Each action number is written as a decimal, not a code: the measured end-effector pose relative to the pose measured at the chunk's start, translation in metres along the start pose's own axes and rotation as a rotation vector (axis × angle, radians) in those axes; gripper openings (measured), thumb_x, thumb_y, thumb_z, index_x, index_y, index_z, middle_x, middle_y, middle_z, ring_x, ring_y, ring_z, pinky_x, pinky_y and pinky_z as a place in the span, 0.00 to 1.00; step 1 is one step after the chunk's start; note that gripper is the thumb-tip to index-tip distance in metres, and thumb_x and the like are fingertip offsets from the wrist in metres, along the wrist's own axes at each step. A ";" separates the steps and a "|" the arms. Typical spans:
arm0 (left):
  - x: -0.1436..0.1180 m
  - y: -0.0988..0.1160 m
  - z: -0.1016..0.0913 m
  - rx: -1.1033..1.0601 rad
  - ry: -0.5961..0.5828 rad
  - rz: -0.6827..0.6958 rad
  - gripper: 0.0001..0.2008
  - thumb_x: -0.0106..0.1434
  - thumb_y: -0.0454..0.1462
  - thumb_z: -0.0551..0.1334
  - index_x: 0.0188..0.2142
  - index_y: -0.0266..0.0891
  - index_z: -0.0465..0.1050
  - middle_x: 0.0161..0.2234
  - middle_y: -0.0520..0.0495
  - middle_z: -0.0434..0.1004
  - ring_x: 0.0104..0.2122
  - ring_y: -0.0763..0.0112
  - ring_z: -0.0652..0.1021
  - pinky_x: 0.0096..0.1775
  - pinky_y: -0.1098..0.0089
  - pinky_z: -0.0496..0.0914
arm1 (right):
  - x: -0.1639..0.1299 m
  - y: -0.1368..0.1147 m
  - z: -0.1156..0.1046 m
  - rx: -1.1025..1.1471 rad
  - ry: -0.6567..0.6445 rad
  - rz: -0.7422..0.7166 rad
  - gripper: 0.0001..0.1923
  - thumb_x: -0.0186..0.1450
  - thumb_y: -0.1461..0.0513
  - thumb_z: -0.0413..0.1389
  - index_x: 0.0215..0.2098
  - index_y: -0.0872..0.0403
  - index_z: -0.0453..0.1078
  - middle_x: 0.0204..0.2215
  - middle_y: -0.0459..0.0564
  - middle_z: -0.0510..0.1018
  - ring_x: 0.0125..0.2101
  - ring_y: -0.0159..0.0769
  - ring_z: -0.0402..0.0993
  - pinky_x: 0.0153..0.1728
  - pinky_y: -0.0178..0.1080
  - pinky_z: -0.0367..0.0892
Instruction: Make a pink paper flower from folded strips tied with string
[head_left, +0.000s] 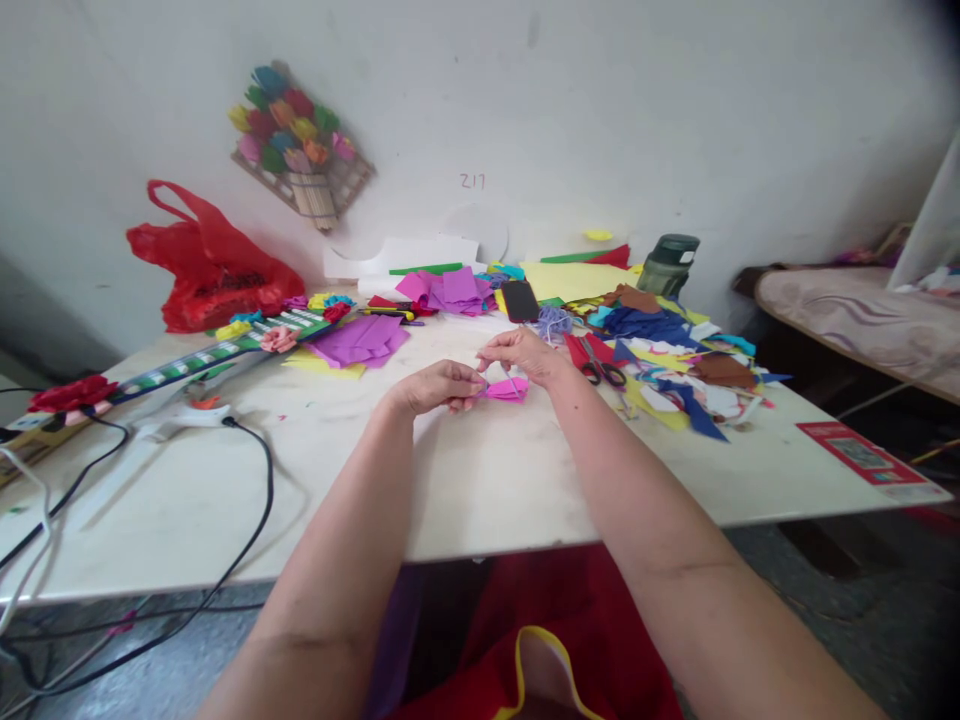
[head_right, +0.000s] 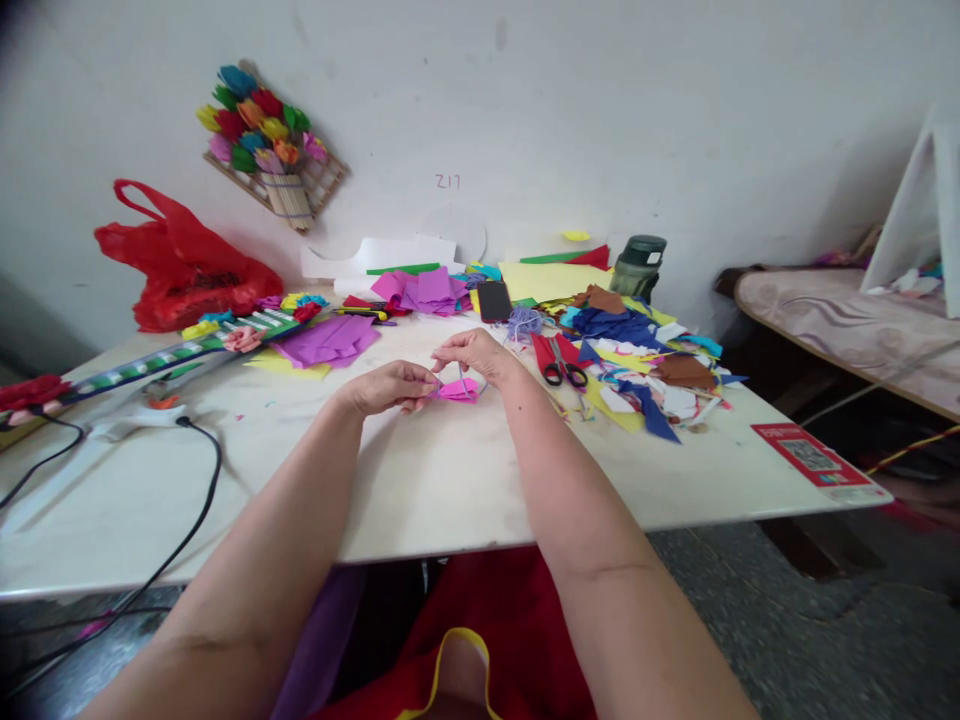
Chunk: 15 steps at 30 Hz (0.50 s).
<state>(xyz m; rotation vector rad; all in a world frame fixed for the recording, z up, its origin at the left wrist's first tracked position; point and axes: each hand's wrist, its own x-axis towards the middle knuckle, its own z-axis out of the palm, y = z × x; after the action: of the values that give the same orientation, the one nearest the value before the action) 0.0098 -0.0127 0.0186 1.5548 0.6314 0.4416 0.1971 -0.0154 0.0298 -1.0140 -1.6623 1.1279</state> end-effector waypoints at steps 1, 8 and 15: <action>-0.001 0.001 0.000 -0.017 0.003 0.027 0.09 0.51 0.39 0.65 0.26 0.32 0.73 0.17 0.49 0.68 0.16 0.80 0.66 0.18 0.78 0.59 | 0.000 0.002 -0.001 0.018 0.011 0.016 0.09 0.48 0.59 0.59 0.23 0.58 0.74 0.21 0.48 0.77 0.20 0.25 0.62 0.20 0.30 0.53; -0.003 0.003 -0.002 -0.308 0.145 0.251 0.10 0.51 0.38 0.66 0.29 0.33 0.69 0.20 0.50 0.69 0.15 0.83 0.65 0.18 0.78 0.59 | 0.008 0.016 -0.004 0.152 0.179 0.102 0.08 0.48 0.61 0.57 0.15 0.57 0.68 0.09 0.42 0.65 0.13 0.22 0.51 0.15 0.31 0.44; 0.004 0.002 -0.005 -0.585 0.342 0.289 0.08 0.53 0.32 0.64 0.33 0.33 0.68 0.20 0.52 0.67 0.16 0.85 0.65 0.19 0.82 0.60 | 0.010 0.016 0.004 0.065 0.292 0.213 0.07 0.46 0.61 0.60 0.17 0.57 0.70 0.10 0.41 0.64 0.14 0.22 0.52 0.15 0.29 0.44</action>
<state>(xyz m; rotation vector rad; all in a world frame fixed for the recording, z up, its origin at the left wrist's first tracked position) 0.0097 -0.0065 0.0206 1.0134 0.4743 1.0283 0.1929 -0.0031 0.0160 -1.2701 -1.3018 1.1019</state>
